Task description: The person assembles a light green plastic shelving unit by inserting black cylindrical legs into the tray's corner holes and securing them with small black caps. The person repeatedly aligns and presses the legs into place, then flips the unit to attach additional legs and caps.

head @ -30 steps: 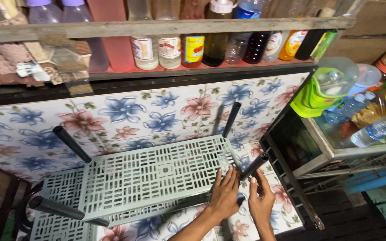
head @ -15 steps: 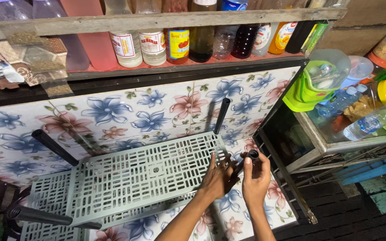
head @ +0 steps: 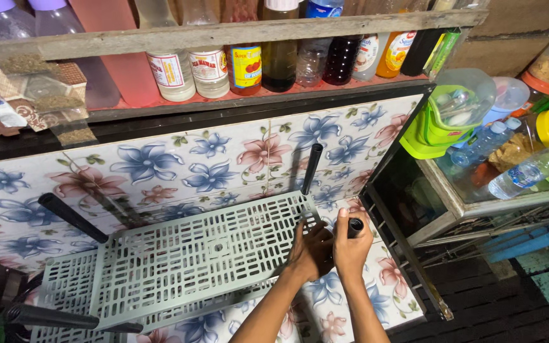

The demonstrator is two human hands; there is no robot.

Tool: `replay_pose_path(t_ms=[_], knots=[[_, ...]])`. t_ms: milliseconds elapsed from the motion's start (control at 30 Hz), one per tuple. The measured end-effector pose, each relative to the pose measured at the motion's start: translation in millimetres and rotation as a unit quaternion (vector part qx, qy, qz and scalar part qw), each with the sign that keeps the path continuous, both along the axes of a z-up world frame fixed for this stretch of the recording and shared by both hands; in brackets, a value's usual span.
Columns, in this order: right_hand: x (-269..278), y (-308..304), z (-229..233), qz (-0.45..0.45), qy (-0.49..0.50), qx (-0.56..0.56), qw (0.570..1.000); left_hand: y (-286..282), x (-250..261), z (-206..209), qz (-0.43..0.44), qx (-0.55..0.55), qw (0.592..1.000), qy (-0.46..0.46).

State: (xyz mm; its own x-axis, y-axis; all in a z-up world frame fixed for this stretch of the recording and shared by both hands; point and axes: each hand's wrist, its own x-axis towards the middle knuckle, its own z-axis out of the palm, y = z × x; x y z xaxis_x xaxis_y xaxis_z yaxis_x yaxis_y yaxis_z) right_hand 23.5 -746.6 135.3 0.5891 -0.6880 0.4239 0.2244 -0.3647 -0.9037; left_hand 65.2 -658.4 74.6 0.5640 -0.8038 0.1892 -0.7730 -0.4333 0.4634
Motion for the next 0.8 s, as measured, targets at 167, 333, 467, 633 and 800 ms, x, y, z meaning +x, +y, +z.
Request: replay_pose_path(t_ms=[167, 333, 467, 633, 800], knots=[[10.2, -7.6, 5.8, -0.04, 0.095, 0.0, 0.995, -5.5, 4.6, -13.3, -0.001, -0.009, 0.999, -0.04], [2.3, -40.0, 5.7, 0.221, 0.153, 0.109, 0.957, -3.2, 7.0, -14.5, -0.009, -0.05, 0.998, 0.038], [-1.1, -41.0, -0.4, 0.235, 0.094, 0.176, 0.951, -1.0, 5.7, -14.6, -0.011, -0.037, 0.998, 0.048], [-6.8, -9.3, 6.8, 0.077, 0.001, 0.041, 0.996, -3.8, 4.9, -19.5, -0.023, -0.071, 0.995, -0.06], [-19.8, 11.9, 12.5, -0.06, -0.08, -0.081, 0.992, -5.8, 4.8, -23.5, -0.009, -0.029, 0.999, -0.022]])
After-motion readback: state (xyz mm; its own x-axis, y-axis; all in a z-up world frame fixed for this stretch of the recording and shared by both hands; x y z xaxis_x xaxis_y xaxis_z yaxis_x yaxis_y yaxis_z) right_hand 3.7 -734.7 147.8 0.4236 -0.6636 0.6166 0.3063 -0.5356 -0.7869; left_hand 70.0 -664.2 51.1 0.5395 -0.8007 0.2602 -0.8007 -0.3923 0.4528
